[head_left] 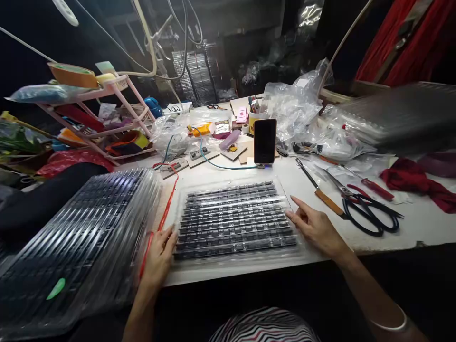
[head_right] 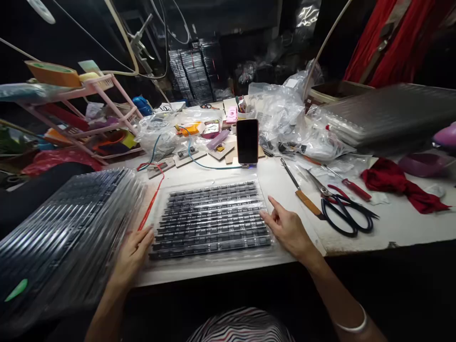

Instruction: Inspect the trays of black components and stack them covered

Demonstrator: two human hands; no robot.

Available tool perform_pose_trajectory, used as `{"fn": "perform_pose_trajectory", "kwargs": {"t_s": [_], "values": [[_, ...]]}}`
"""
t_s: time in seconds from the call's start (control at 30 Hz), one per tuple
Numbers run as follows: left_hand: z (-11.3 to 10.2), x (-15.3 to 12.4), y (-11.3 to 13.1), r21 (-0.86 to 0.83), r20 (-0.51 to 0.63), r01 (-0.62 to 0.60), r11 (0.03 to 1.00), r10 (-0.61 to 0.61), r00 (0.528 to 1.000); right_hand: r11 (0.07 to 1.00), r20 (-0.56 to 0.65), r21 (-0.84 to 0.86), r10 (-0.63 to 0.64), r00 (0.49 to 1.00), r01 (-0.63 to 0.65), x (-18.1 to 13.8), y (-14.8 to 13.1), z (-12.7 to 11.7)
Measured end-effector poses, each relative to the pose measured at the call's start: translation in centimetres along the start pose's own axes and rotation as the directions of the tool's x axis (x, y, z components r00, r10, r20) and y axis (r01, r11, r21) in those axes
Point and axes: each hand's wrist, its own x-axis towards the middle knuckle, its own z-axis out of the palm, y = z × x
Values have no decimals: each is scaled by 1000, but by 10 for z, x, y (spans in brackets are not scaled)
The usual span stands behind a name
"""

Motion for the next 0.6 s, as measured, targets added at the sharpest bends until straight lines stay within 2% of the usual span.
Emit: {"fn": "perform_pose_trajectory", "kwargs": {"t_s": [0.07, 0.13, 0.23, 0.37, 0.5, 0.6], "values": [[3, 2, -7, 87, 16, -53, 995, 52, 999, 978, 28, -203, -30, 999, 35, -3, 9, 2], [3, 2, -11, 117, 5, -70, 991, 70, 998, 954, 66, -295, -44, 997, 62, -3, 13, 4], [2, 6, -12, 170, 13, -148, 974, 148, 989, 925, 8, -369, -91, 996, 88, 5, 15, 6], [7, 22, -9, 228, 108, -280, 933, 261, 959, 903, -4, -394, -186, 983, 169, 30, 18, 10], [14, 38, -3, 268, 182, -318, 909, 277, 944, 873, 19, -452, -194, 981, 182, 49, 18, 12], [19, 36, 5, 324, 205, -316, 892, 260, 943, 807, 19, -565, -200, 980, 175, 49, 14, 13]]}}
